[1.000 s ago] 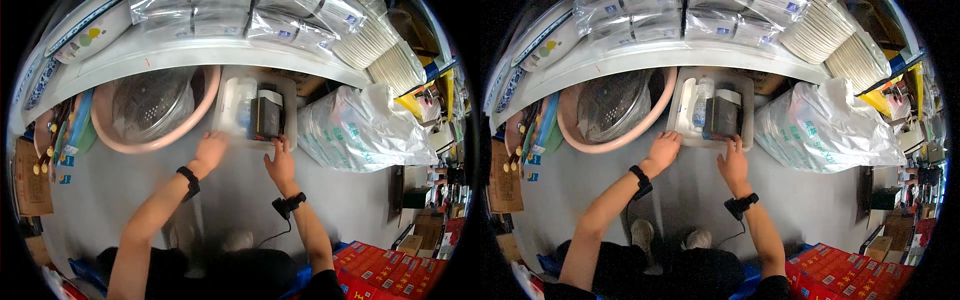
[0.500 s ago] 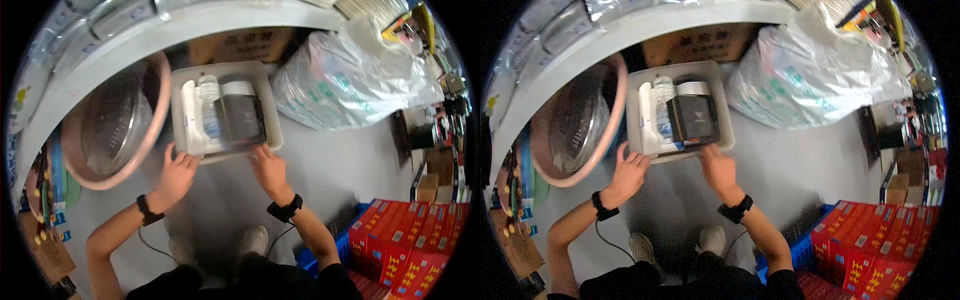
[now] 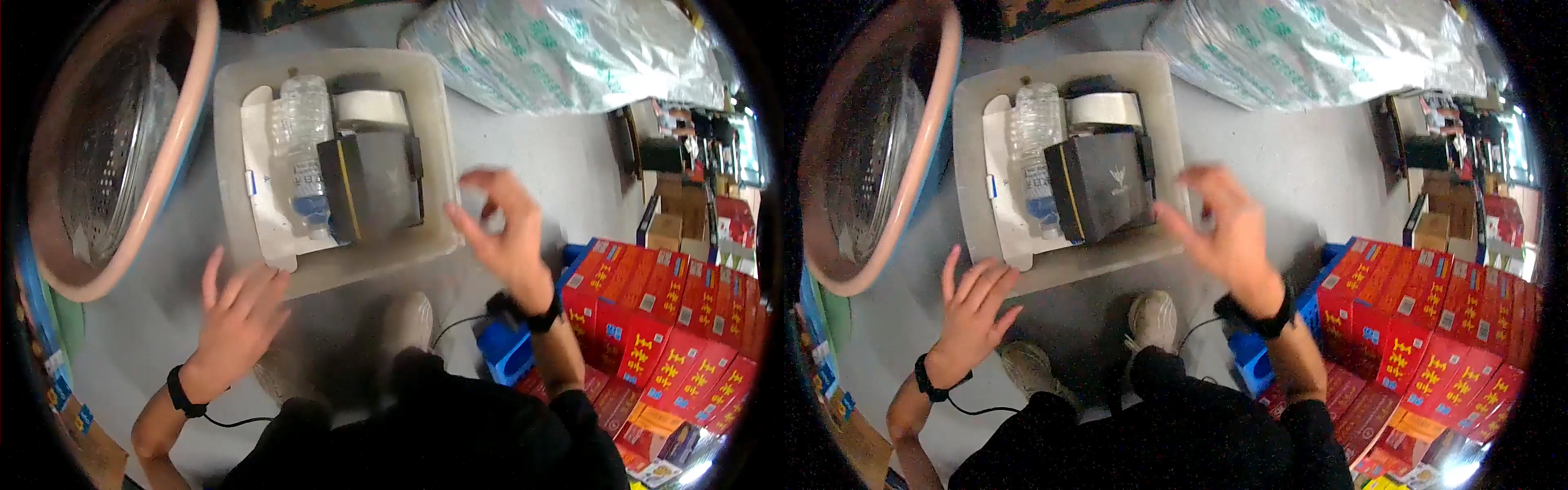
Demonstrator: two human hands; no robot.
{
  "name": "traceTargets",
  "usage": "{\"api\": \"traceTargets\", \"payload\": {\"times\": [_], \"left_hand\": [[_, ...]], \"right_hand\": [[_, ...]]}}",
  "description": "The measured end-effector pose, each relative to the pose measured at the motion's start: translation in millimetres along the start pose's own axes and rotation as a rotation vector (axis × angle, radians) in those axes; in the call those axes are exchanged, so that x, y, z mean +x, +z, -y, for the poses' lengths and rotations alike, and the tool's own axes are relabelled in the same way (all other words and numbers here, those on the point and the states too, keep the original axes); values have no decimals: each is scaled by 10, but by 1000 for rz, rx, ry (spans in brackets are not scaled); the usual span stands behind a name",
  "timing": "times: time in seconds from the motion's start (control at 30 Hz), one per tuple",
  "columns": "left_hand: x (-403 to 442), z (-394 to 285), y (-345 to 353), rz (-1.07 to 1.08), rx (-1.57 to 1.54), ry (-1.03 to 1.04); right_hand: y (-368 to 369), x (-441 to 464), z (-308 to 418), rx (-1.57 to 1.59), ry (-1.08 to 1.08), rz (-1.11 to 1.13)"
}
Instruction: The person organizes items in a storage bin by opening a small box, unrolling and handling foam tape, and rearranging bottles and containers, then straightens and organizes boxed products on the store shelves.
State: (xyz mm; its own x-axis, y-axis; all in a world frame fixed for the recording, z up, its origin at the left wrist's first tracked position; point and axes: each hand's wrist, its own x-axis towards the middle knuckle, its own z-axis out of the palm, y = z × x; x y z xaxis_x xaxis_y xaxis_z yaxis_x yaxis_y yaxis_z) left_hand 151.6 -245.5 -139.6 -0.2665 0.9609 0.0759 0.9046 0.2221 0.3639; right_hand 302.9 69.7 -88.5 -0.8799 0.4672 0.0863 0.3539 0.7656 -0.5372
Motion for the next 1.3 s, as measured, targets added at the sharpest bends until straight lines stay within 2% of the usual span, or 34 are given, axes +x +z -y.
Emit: {"api": "traceTargets", "payload": {"times": [0.07,0.1,0.17,0.2,0.27,0.37,0.6,0.67,0.73,0.8,0.87,0.93,0.97,1.13,1.3], "left_hand": [[62,50,-82,-24,-25,-2],[96,65,-97,-47,-81,-20],[188,80,-117,-64,-139,-32],[252,75,-115,-64,-169,-43],[339,51,-70,-60,-202,-58],[397,17,10,-40,-254,-44],[500,62,50,-157,-560,-153],[542,71,28,-195,-617,-217],[581,78,-13,-147,-786,-332],[562,114,-37,-156,-840,-347],[547,160,-19,-173,-886,-355],[547,184,21,-353,-1492,-478],[579,215,-74,-328,-1656,-568],[707,184,-7,-326,-1482,-640],[738,148,36,-321,-1315,-541]], "right_hand": [[-69,273,-84,-112,-223,6],[-50,348,-89,-111,-215,-6],[89,452,-39,-219,-369,161],[158,462,-45,-218,-363,159],[296,474,-81,-363,-450,330],[391,519,-83,-395,-491,375],[545,699,-123,-331,-523,491],[494,744,-52,-241,-462,499],[419,746,48,-173,-479,506],[323,709,211,5,-307,487],[266,650,321,26,-337,467],[177,598,472,90,-326,442],[168,591,532,64,-309,455],[397,622,492,69,-273,440],[479,613,307,140,-274,439]]}}
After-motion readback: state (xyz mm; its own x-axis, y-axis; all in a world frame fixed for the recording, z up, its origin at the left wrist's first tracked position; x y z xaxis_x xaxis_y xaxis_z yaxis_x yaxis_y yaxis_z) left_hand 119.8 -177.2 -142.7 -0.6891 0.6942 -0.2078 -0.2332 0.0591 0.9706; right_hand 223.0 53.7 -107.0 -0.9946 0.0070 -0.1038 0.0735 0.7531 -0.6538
